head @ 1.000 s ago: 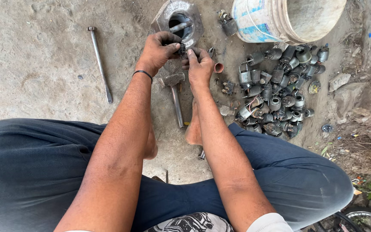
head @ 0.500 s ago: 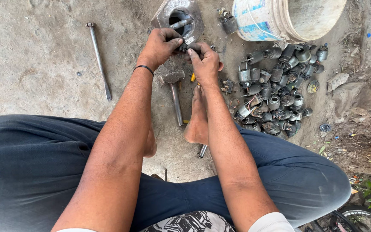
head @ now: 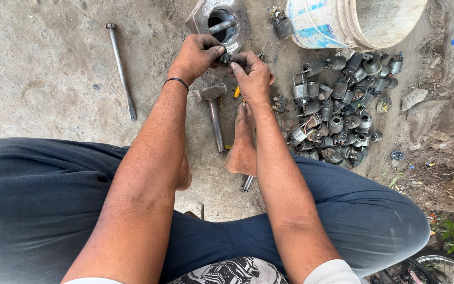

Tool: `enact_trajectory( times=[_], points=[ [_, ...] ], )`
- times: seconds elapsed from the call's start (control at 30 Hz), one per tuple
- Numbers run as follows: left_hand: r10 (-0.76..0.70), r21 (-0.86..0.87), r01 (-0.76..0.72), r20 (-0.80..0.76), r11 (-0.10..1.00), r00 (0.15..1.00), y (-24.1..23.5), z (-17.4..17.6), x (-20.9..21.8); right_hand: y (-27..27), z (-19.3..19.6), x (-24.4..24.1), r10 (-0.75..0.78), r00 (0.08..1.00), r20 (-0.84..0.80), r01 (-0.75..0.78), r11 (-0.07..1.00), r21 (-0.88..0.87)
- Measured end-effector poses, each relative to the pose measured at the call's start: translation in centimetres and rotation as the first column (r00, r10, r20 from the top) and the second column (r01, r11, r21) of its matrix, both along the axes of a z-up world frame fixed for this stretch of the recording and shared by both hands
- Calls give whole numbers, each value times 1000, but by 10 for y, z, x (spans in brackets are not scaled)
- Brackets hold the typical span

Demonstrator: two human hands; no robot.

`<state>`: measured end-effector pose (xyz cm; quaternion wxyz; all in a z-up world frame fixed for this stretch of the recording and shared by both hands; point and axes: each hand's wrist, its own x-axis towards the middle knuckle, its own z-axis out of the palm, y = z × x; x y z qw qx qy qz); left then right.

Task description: The person sits on the ground and uses pliers and a hammer to disassemble small metal parts, likely starter motors. They repeatedly use pliers to pull out internal components and a hammer to strike the parts against a metal block, separating pieces and placing them into a bucket.

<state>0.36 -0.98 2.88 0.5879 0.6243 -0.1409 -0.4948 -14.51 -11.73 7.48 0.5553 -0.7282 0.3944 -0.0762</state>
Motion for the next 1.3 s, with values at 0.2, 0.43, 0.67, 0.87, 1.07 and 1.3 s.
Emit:
enact_trajectory(
  times=[0.2, 0.43, 0.67, 0.87, 1.07, 1.3],
  points=[
    [-16, 78, 18, -30, 997, 999, 5, 20, 6, 3, 13, 6, 189, 979, -81, -206, 895, -397],
    [7, 204, 13, -97, 979, 995, 4, 34, 7, 18, 14, 11, 181, 983, -32, -171, 833, -526],
    [75, 18, -74, -44, 997, 996, 6, 25, 1, 9, -2, 10, -236, 971, 19, 221, 932, 286],
    [25, 179, -27, 10, 983, 1000, -1, 25, 3, 17, -4, 9, -47, 998, 39, 52, 988, -148],
    [100, 96, -96, -46, 991, 994, 3, 21, 2, 17, -13, 4, -169, 979, 118, 146, 972, 184],
    [66, 46, -58, -202, 997, 977, 6, 13, 2, -15, -71, -50, -347, 896, -276, 86, 748, -658]
  ],
)
